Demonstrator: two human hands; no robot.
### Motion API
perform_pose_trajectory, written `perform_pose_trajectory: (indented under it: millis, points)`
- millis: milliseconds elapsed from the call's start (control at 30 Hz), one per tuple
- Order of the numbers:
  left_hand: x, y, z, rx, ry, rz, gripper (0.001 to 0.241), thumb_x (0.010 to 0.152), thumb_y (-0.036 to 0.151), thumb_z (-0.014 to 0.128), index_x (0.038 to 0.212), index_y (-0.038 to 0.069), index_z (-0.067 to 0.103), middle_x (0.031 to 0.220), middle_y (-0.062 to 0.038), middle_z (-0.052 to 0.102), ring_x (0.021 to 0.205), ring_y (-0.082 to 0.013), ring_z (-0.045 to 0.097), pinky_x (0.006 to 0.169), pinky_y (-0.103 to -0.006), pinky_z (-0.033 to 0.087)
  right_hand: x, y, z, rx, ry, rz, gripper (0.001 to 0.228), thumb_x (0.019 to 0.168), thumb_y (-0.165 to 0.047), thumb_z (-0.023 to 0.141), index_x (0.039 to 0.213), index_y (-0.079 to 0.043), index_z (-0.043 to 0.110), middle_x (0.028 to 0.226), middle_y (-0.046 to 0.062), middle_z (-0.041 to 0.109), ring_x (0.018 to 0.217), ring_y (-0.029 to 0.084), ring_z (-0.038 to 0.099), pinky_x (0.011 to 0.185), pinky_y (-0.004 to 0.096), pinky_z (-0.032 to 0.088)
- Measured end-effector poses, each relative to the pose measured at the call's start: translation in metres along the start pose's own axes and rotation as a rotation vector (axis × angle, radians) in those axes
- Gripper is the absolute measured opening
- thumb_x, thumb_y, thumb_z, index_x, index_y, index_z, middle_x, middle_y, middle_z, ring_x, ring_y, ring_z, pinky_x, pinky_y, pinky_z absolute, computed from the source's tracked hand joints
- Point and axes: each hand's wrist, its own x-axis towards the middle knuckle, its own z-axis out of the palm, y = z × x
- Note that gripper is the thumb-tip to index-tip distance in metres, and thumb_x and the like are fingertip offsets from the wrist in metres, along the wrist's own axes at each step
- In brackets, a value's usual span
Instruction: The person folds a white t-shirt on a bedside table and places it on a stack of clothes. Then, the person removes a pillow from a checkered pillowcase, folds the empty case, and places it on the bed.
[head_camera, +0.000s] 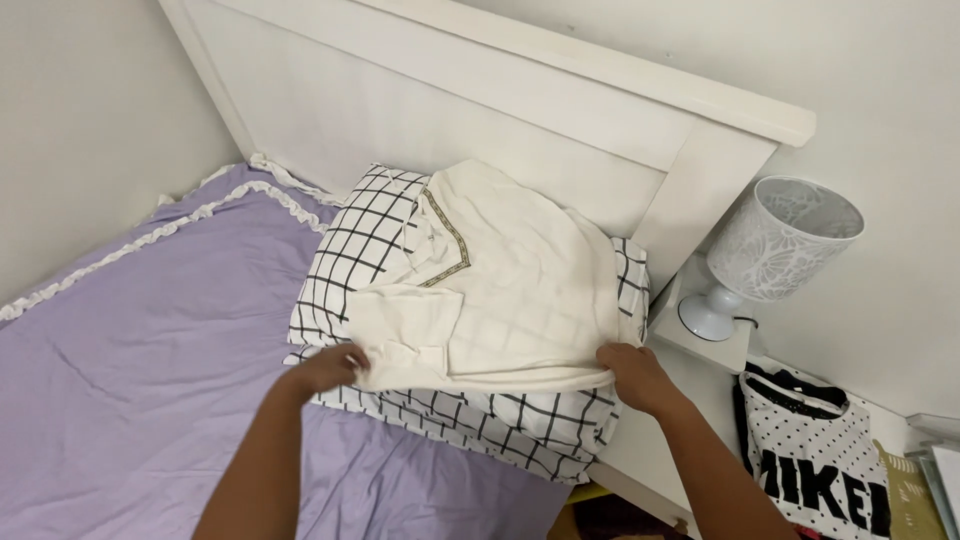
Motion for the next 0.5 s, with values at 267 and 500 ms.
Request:
perform_pose_trajectory:
  millis: [267,500]
  points:
    - [-0.013,0.059,0.072,0.288,0.382,0.055,0.096,0.063,0.034,0.093,0.141,0.007,0.045,0.134,-0.019,0.060,0.126,-0.0316,0.060,0.102,-0.0391,0.051,-0.008,-0.007,0.024,-0.087,-0.146,-0.050,0.036,0.080,0.002,0.058,0.108,-0.018,0.070,0.119,0.004,0.066,0.118,0.029,0.054,0.103,0.042,0.042]
    - [0.018,0.080,0.093,0.590,0.832,0.086,0.107,0.059,0.040,0.102,0.149,0.033,0.045,0.149,-0.039,0.038,0.134,-0.0560,0.037,0.104,-0.0590,0.042,-0.008,-0.029,0.019,-0.166,-0.318,0.177,0.039,0.086,-0.009,0.057,0.120,-0.025,0.067,0.121,0.002,0.069,0.116,0.025,0.064,0.100,0.046,0.043]
